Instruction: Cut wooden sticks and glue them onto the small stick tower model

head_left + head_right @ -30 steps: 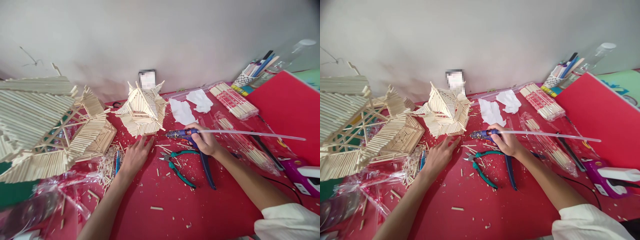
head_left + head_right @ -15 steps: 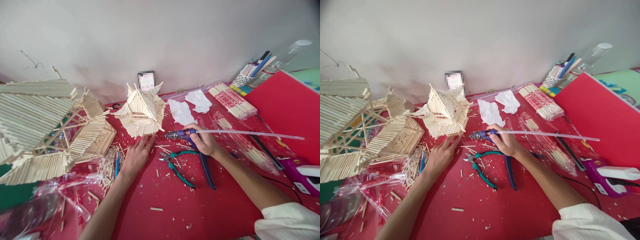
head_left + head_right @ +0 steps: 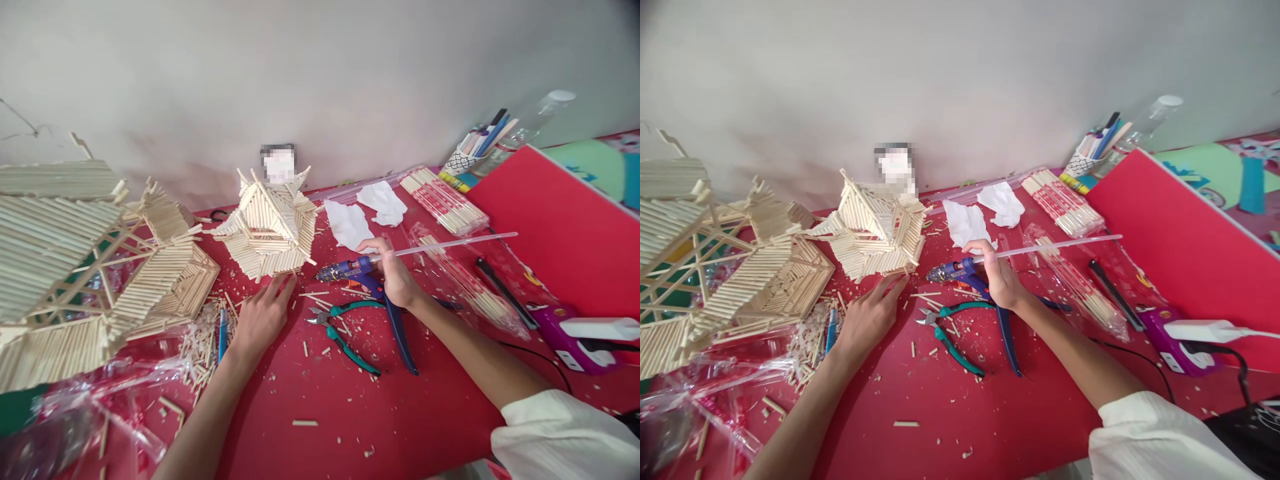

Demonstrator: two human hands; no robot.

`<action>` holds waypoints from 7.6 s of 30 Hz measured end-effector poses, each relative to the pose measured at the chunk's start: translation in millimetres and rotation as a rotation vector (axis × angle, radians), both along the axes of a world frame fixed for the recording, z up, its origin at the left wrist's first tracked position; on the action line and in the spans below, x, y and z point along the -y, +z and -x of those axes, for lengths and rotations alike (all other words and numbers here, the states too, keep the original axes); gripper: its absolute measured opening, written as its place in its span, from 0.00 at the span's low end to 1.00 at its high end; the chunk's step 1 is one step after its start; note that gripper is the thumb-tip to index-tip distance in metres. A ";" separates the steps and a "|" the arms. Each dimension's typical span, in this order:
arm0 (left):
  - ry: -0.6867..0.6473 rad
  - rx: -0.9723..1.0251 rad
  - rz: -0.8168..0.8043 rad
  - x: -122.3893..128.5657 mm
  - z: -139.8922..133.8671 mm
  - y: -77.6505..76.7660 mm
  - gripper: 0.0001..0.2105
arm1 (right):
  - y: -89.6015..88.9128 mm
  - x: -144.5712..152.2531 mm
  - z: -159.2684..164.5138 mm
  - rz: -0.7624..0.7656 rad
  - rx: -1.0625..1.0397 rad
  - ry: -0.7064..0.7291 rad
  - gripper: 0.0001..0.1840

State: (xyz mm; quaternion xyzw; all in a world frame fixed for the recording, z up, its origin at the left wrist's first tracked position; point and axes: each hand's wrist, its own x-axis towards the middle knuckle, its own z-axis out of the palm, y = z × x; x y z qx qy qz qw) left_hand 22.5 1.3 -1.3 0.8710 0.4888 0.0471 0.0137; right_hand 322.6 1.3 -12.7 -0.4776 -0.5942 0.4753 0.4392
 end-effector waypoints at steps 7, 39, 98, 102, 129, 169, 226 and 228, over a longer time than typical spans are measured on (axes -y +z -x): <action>-0.020 0.004 -0.063 -0.7 1.4 -5.1 0.29 | 6.2 -0.4 -2.6 -0.129 0.173 -0.089 0.31; -0.053 0.038 -0.109 -3.1 3.4 -8.2 0.26 | 10.4 1.3 -4.2 -0.432 0.410 -0.244 0.22; -0.010 0.289 0.091 0.7 1.0 -4.9 0.24 | 31.0 -0.1 35.3 -0.339 0.633 0.033 0.11; -0.016 0.322 0.095 1.1 0.5 -4.1 0.24 | 30.5 -0.3 38.3 -0.339 0.646 0.042 0.12; -0.074 0.360 0.031 2.3 2.8 -6.8 0.24 | 24.9 -3.2 40.2 -0.331 0.607 0.031 0.12; -0.050 0.320 0.020 3.5 1.6 -6.5 0.24 | 19.9 -8.9 43.3 -0.259 0.545 0.028 0.13; 0.374 0.252 0.223 -6.8 -29.6 23.1 0.16 | 20.1 -10.2 42.6 -0.258 0.531 0.041 0.12; 0.374 0.238 0.227 -8.3 -32.0 21.0 0.16 | 20.3 -10.3 42.6 -0.259 0.532 0.041 0.13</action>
